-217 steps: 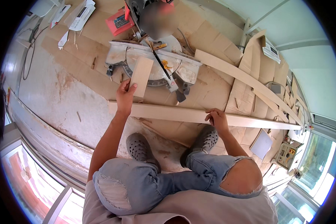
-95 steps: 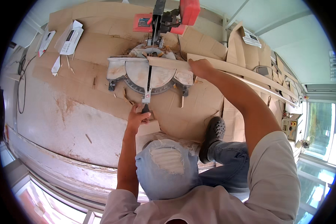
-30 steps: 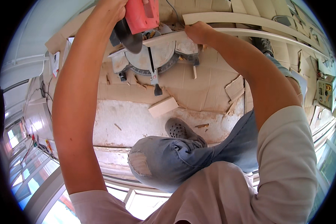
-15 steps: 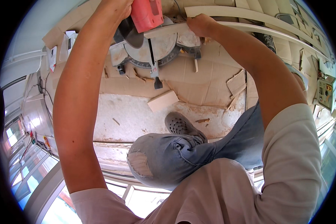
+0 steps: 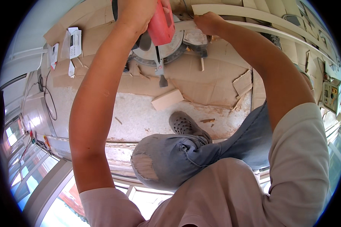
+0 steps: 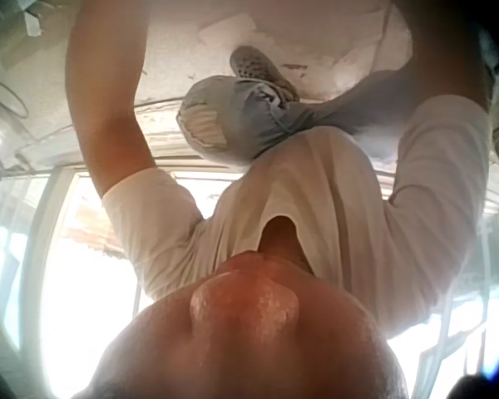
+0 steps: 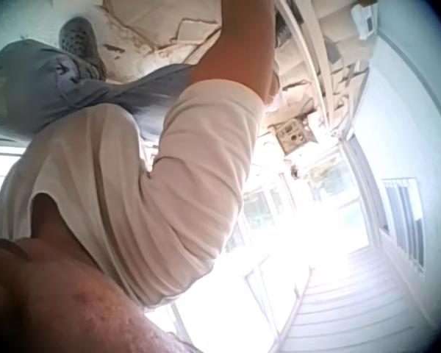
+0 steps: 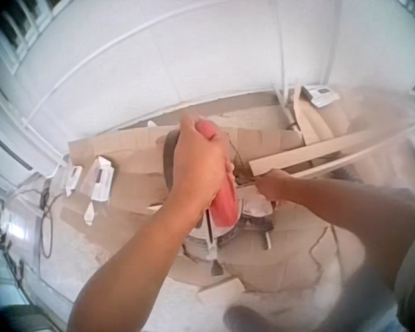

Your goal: The person installs wooden baseboards in a room under construction. They measure and cut the wood using a miter saw, then fit and secure the pieces along the wall corners using a utility knife and a hammer.

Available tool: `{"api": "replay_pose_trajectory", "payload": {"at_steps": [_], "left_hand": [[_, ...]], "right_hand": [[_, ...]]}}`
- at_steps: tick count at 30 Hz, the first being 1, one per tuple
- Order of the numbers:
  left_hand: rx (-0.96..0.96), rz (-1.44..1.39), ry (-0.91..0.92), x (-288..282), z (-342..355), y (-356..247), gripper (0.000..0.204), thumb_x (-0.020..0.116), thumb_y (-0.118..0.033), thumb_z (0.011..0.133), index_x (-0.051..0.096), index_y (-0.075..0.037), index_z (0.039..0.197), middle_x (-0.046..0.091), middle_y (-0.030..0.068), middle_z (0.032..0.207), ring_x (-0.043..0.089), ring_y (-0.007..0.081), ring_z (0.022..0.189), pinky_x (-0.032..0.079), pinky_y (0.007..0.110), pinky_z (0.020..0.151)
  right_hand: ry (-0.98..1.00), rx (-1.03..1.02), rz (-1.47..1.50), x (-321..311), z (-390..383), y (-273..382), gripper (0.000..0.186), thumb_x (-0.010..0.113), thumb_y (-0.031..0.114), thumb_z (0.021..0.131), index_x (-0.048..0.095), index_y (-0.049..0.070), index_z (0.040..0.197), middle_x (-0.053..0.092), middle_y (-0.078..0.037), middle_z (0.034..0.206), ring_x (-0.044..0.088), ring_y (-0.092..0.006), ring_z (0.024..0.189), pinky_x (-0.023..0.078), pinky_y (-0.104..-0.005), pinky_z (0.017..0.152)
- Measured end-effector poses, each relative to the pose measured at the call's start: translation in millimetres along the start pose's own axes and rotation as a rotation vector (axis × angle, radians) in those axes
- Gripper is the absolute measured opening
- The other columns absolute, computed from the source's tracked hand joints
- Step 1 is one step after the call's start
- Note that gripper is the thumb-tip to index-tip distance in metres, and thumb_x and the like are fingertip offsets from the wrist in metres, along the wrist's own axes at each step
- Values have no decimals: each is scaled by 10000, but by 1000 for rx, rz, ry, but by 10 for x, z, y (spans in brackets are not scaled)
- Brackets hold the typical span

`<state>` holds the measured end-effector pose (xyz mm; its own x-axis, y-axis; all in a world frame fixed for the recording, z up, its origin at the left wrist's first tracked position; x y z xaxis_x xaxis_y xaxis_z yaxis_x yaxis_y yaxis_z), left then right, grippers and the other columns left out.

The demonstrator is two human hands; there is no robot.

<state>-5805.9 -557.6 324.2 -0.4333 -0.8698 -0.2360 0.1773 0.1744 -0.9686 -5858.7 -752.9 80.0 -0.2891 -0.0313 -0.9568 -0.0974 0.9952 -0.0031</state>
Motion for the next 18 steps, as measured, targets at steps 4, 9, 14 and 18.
{"api": "replay_pose_trajectory", "payload": {"at_steps": [4,9,14,18], "left_hand": [[-8,128,-8,-14,-103,83,317,577,-159,962,473,-23,1228,647,185,743,668,277,584,542,399,547],[320,286,-240,86,-435,463,311,612,-126,929,563,-23,1218,699,186,911,697,306,775,560,404,710],[177,178,-81,52,-728,886,430,583,-62,938,437,-42,1342,625,142,1134,663,193,635,557,331,614],[278,202,-118,158,-962,1122,470,612,-46,925,445,-49,1363,577,165,1245,687,213,753,573,342,663]], "right_hand": [[-8,8,1,-1,11,-12,329,673,231,913,532,-17,1077,715,-208,838,713,-378,853,541,-476,754],[-25,-14,33,65,-15,-52,348,688,258,911,543,-18,1067,718,-202,845,715,-377,854,544,-470,753],[-21,-20,4,-132,-20,98,351,701,270,902,571,-20,1051,723,-194,852,722,-367,848,552,-458,763],[14,32,27,-144,-93,27,345,697,278,900,578,-15,1038,726,-195,863,723,-372,863,553,-465,773]]}}
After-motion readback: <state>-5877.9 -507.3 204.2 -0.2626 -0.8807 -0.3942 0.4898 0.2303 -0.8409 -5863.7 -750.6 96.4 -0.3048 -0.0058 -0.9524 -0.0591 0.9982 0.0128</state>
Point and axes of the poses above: each hand's wrist, its own z-axis towards the middle knuckle, its own x-axis out of the palm, y = z × x, the point moved 2 cm from there along z, towards the middle knuckle
